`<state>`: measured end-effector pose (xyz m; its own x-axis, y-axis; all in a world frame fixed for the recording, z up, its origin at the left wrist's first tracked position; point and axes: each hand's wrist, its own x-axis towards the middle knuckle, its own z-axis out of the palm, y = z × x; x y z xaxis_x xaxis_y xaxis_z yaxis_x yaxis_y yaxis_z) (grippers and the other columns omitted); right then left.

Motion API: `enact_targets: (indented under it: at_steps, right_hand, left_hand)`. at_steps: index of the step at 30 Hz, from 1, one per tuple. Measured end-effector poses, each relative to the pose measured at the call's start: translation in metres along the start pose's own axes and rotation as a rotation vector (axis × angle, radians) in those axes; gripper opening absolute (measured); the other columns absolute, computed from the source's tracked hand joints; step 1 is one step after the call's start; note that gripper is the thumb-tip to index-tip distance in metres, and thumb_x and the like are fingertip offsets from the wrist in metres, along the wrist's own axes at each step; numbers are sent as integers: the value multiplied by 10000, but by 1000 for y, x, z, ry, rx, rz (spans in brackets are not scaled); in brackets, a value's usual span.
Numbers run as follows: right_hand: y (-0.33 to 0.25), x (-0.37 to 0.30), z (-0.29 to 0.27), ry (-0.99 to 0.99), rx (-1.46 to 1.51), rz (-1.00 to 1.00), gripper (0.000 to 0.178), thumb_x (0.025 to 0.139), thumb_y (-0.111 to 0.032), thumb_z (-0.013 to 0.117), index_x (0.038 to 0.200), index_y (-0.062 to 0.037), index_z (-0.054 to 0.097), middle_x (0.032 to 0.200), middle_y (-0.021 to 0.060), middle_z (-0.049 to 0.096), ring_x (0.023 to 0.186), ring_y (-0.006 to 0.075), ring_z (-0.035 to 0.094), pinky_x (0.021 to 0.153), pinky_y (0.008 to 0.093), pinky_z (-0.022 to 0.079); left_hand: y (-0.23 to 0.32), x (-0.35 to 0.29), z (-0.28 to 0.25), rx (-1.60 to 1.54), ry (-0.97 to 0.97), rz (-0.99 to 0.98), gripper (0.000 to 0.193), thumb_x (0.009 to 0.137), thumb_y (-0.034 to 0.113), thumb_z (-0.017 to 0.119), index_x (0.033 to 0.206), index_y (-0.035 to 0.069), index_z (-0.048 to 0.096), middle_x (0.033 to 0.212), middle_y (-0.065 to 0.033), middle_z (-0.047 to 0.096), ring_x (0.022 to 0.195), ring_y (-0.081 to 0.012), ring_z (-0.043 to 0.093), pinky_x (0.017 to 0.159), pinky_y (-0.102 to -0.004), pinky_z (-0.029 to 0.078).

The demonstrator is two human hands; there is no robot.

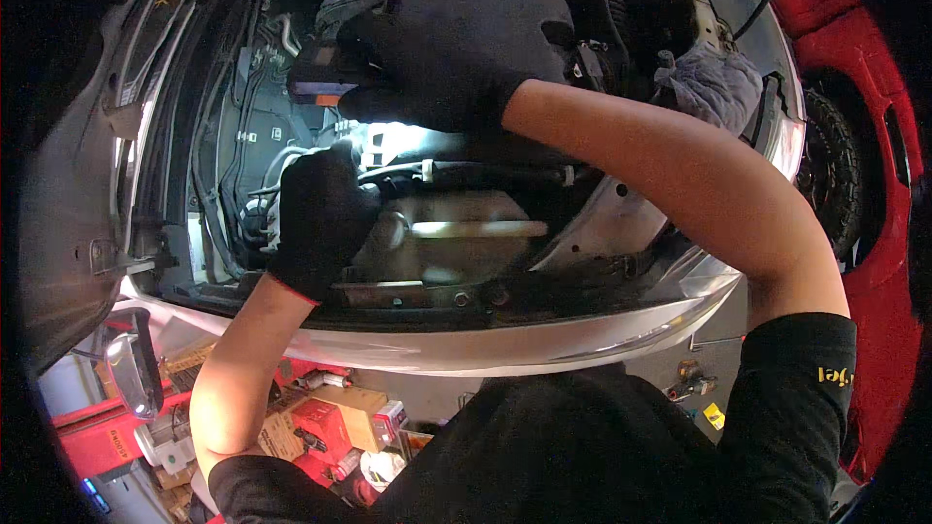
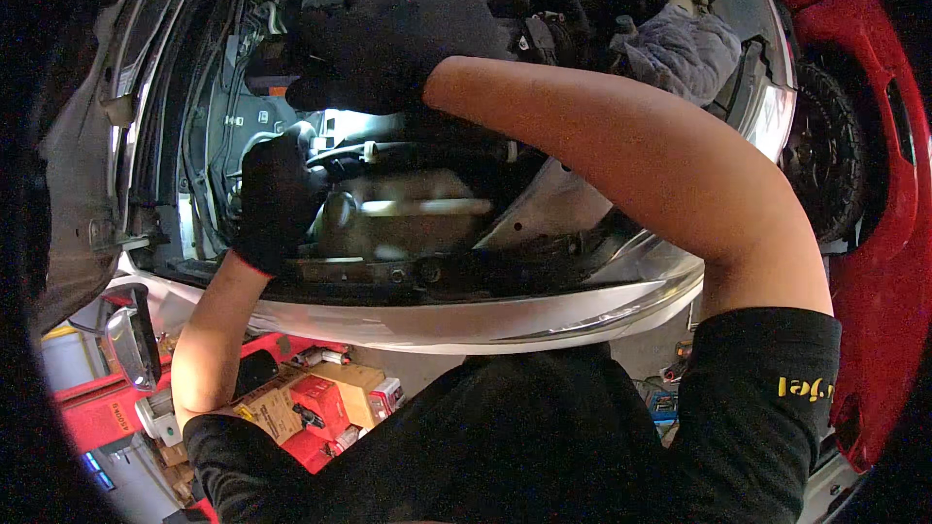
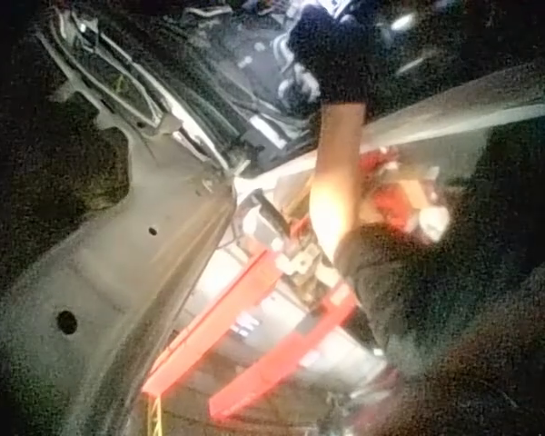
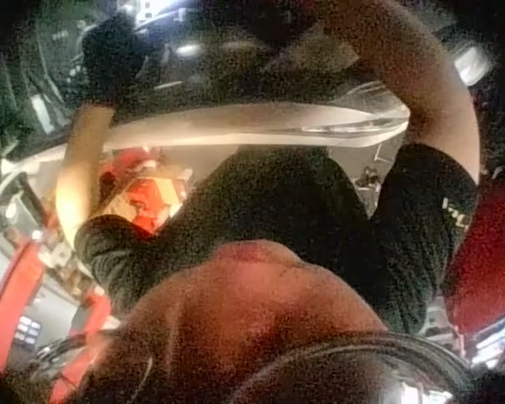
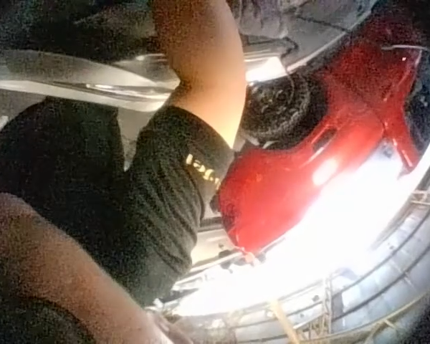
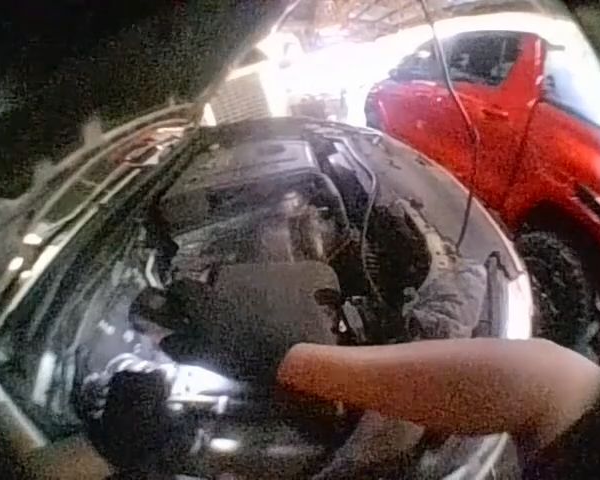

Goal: The recorder is inspecting and cleaning parts within the engine bay of a car, including wiping components and checking an oil filter and gaskets.

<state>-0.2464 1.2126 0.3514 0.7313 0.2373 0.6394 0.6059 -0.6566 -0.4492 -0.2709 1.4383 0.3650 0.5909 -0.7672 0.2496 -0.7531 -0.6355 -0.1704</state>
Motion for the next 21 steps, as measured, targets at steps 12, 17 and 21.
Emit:
enact_targets:
  at_steps: [12, 17, 21]
  right_hand:
    - [49, 15, 30, 333, 397, 273, 500, 935, -444, 692, 1162, -2, 634, 850, 176, 700, 885, 318, 693, 787, 439, 536]
    - [67, 58, 33, 319, 272, 394, 322, 982, -311, 654, 1137, -31, 620, 1027, 94, 664, 849, 170, 633, 746, 336, 528]
    - [106, 55, 42, 476, 596, 437, 316, 975, -357, 649, 1097, -67, 677, 896, 88, 666, 827, 191, 632, 718, 353, 491]
  left_hand:
    - [-53, 62, -45, -519, -751, -195, 524, 981, 524, 593, 916, 11, 679, 676, -102, 617, 635, -144, 598, 631, -369, 480]
    - [-169, 94, 28, -444, -241, 142, 428, 1031, 436, 558, 1161, 51, 694, 814, -27, 685, 766, -91, 641, 744, -319, 526]
    - [-173, 175, 89, -687, -511, -398, 532, 982, 526, 612, 1219, 55, 684, 990, -35, 699, 906, -179, 630, 842, -310, 502]
